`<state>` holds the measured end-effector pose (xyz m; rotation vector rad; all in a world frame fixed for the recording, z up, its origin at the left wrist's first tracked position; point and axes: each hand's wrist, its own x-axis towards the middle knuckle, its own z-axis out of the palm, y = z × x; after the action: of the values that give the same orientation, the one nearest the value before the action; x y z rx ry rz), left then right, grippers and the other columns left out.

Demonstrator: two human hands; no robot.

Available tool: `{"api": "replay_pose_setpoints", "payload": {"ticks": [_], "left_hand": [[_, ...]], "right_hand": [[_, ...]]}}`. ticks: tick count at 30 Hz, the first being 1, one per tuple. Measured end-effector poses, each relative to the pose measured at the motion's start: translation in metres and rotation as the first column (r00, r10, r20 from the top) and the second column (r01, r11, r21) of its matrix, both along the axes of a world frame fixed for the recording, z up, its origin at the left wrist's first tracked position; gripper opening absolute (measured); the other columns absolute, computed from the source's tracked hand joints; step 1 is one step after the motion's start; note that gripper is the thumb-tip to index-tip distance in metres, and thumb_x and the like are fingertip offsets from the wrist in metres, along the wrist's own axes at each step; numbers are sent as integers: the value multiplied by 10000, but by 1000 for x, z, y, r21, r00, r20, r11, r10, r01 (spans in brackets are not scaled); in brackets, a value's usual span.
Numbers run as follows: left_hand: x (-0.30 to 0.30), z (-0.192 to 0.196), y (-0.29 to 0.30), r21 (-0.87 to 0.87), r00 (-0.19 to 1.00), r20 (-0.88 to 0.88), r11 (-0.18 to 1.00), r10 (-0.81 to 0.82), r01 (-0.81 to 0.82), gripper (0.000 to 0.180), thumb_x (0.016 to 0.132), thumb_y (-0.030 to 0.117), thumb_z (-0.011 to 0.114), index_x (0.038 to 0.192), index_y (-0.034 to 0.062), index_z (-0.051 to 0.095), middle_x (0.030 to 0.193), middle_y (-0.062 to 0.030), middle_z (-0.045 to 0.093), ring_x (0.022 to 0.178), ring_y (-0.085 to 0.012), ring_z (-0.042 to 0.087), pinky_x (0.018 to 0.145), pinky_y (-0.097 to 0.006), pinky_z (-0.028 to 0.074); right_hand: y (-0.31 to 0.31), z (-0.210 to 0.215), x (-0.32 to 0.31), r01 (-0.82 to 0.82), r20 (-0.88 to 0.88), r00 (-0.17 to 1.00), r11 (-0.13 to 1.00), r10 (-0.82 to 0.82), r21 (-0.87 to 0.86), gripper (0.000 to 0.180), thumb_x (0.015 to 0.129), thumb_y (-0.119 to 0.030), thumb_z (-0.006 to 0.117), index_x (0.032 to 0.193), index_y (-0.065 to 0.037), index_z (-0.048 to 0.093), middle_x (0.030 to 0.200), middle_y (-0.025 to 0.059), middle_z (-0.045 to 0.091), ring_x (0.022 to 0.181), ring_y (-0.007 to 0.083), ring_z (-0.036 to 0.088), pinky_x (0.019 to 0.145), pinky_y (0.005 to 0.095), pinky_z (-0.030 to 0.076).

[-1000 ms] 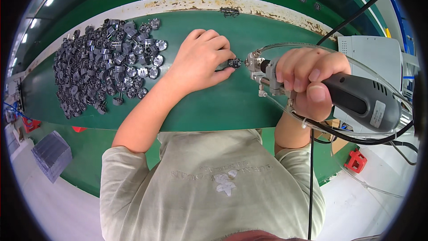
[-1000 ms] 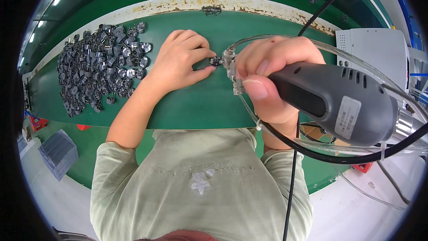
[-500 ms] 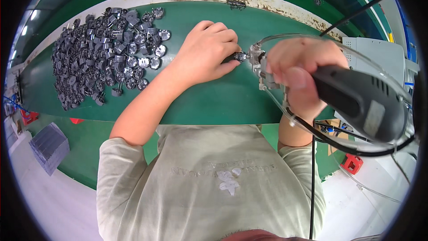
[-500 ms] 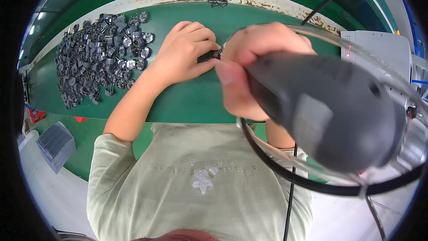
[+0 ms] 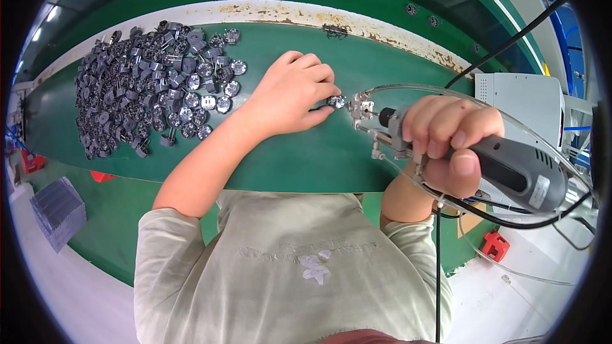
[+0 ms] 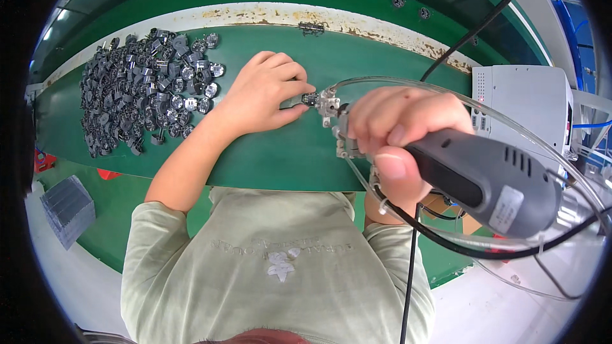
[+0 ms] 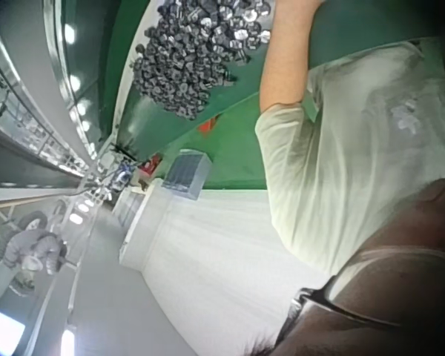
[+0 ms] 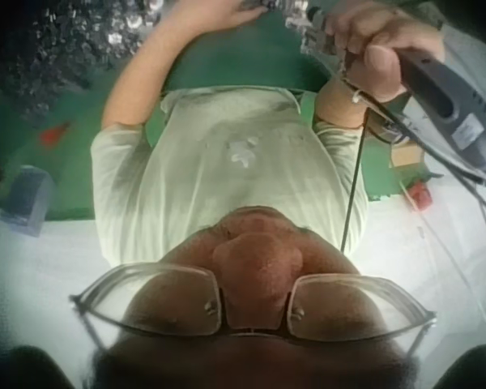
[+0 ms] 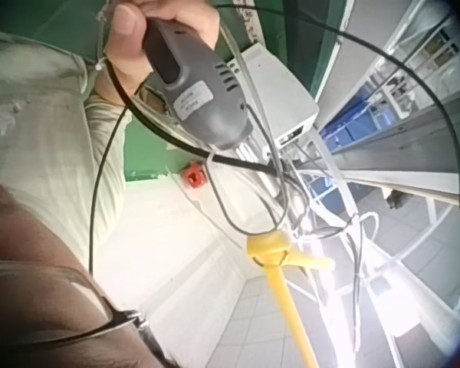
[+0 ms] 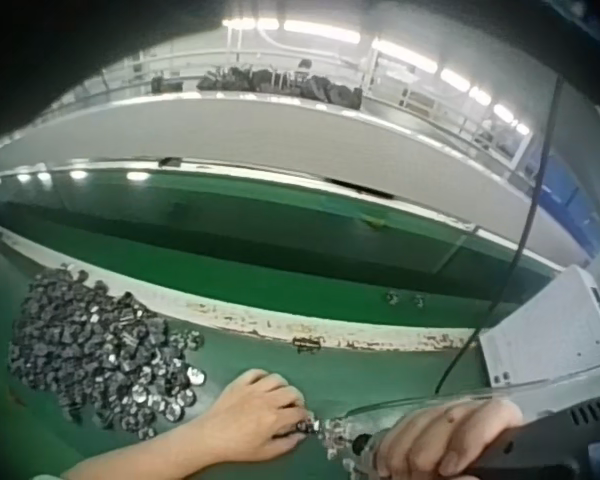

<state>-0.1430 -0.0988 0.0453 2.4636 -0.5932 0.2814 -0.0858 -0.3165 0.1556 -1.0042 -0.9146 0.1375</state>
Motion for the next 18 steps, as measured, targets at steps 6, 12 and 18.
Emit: {"api": "replay_pose_setpoints", "payload": {"ticks": [6,12,18], "left_hand": [[0,1,0,7,1000,-5,1000,-4,4,269,758,219,797,1012,138,767,1000,4,642,1008,-215,593,914,-398,455],[1,0,3,-8,1000,-10,1000,-13,13,268,757,207,798,1013,135,768,999,7,640,1014,-215,596,915,-398,454],[1,0,2,-9,1000,-20,1000,-15,14,266,760,207,796,1014,135,765,1000,10,642,1018,-216,596,923,-400,450]], "right_hand": [[7,-16,-1,15,-60,998,1000,-15,-6,300,888,-126,794,938,-46,508,683,66,572,564,190,552,556,365,517],[11,-16,-2,-5,-54,999,999,3,-38,289,871,-101,796,936,-48,519,686,66,578,561,189,551,558,367,514],[14,-13,-3,5,-14,1000,993,-7,-115,254,898,-169,734,943,-66,505,677,58,565,542,189,547,542,371,511]]}}
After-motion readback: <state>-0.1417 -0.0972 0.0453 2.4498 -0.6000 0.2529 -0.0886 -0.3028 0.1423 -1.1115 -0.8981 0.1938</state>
